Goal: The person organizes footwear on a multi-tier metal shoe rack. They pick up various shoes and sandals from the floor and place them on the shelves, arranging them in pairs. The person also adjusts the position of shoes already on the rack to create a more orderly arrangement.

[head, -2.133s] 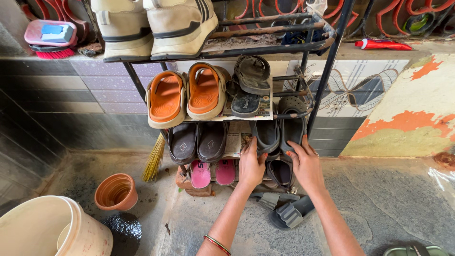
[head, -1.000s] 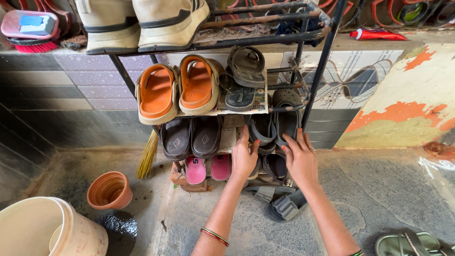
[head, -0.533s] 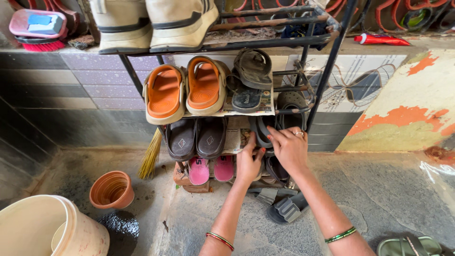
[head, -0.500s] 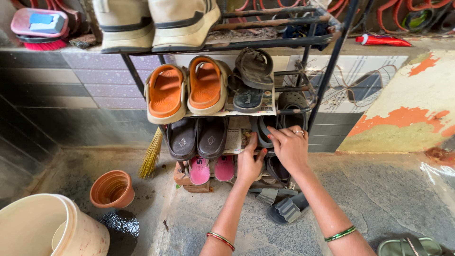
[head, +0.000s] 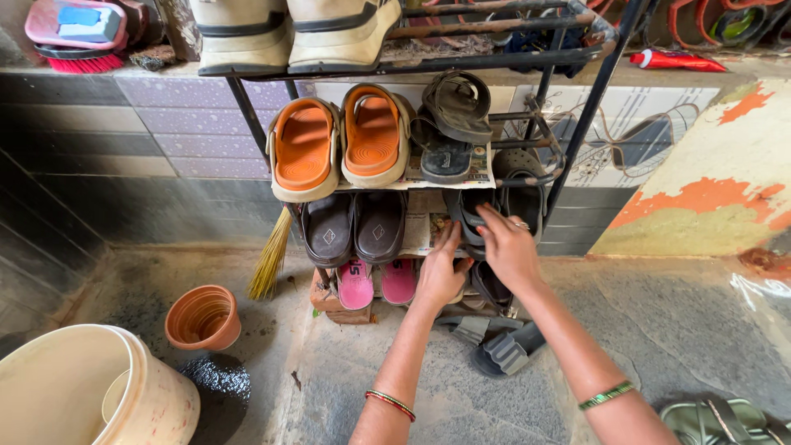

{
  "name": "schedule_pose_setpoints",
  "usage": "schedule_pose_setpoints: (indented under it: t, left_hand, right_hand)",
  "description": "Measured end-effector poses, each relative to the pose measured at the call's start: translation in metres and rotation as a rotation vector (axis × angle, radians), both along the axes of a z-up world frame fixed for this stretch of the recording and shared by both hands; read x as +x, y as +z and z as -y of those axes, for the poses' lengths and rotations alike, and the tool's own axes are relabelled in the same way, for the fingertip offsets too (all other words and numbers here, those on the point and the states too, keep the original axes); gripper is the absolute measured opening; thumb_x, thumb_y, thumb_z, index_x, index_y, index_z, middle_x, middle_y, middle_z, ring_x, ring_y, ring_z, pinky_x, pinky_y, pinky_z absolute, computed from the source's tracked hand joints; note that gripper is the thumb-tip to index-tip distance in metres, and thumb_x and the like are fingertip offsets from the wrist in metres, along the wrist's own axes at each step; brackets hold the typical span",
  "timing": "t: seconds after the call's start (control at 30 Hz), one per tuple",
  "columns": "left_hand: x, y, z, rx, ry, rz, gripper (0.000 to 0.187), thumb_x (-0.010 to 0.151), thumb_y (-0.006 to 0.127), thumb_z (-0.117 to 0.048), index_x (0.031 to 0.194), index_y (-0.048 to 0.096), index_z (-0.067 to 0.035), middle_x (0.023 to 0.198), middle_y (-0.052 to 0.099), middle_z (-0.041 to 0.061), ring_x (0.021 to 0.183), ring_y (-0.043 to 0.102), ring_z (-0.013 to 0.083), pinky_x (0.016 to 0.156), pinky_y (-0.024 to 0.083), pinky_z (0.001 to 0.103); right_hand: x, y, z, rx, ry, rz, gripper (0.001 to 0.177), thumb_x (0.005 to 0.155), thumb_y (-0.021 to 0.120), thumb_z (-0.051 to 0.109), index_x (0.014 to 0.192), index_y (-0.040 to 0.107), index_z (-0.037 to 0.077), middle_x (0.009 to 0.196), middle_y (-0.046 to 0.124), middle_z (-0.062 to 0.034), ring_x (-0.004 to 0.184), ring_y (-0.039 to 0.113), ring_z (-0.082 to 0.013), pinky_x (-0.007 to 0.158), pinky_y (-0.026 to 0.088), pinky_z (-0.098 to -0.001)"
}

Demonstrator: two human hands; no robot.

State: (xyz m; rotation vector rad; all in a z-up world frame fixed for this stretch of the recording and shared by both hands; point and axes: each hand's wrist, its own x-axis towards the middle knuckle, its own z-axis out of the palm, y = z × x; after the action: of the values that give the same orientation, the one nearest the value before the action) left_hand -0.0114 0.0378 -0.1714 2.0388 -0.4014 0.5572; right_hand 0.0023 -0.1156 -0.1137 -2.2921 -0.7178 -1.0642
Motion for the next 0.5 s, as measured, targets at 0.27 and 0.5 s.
schedule_pose_setpoints:
  t: [0.27, 0.5]
  left_hand:
    - [-0.015, -0.037, -0.012, 0.688, 0.359, -0.086, 0.079, 0.083, 0.065, -0.012, 0.155, 0.036, -0.001, 0.159, 0.041, 0.020, 0.150, 0.035, 0.0340, 0.122, 0.024, 0.054]
    - [-0.021, -0.053, -0.021, 0.892, 0.328, -0.093, 0.086, 0.084, 0.064, -0.011, 0.161, 0.027, -0.008, 0.167, 0.026, 0.014, 0.155, 0.023, 0.0304, 0.122, 0.019, 0.057]
  right_hand:
    - [-0.050, -0.031, 0.049, -0.065, -0.094, 0.182, 0.010, 0.084, 0.069, 0.001, 0.092, 0.068, 0.008, 0.098, 0.072, -0.0054, 0.091, 0.066, -0.0287, 0.084, 0.054, -0.0416]
    - [-0.049, -0.134, 0.097, -0.435, -0.110, 0.061, 0.016, 0.077, 0.070, 0.014, 0.093, 0.069, 0.012, 0.100, 0.070, -0.0031, 0.094, 0.068, -0.0241, 0.082, 0.055, -0.0447]
